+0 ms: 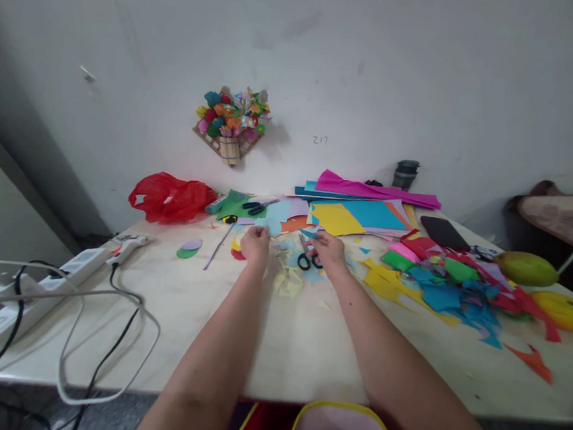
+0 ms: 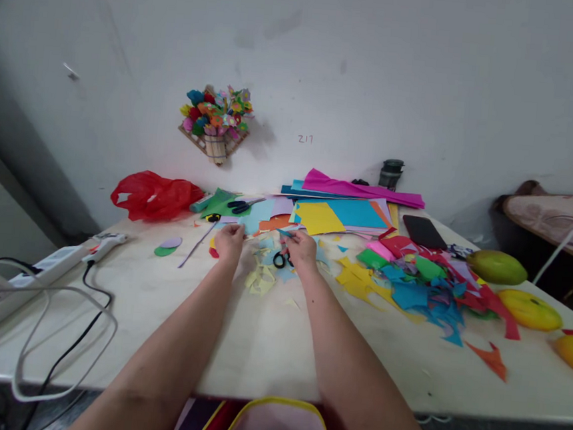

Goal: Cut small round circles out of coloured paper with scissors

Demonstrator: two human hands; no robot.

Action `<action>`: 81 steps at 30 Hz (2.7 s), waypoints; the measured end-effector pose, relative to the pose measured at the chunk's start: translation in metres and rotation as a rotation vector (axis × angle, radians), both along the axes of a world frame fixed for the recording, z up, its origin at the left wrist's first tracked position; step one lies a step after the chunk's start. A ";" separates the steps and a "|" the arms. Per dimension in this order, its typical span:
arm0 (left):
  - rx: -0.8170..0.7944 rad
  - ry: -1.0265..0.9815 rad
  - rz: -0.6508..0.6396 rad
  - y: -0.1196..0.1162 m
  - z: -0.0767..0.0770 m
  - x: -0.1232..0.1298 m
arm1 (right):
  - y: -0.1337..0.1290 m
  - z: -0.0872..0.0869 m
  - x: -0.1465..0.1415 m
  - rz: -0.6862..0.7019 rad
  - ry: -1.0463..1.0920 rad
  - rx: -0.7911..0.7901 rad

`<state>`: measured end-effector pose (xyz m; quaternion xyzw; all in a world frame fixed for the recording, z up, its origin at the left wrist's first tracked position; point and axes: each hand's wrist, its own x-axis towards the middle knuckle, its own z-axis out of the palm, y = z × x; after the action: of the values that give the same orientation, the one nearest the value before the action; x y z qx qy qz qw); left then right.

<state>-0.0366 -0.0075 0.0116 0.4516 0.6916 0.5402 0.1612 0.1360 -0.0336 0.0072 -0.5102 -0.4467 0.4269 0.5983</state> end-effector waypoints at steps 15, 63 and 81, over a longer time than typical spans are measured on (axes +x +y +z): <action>-0.082 0.091 0.268 0.000 -0.004 -0.035 | -0.005 0.003 0.002 0.040 0.015 -0.031; -0.066 0.454 -0.771 -0.012 -0.026 0.040 | 0.023 -0.010 0.040 -0.430 -0.517 0.080; -0.157 0.481 -0.745 -0.008 -0.023 0.037 | 0.025 0.015 0.049 -0.544 0.217 0.457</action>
<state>0.0003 -0.0159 -0.0115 0.7688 0.5386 0.2709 0.2132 0.1849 -0.0081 0.0221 -0.4155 -0.3125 0.1930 0.8321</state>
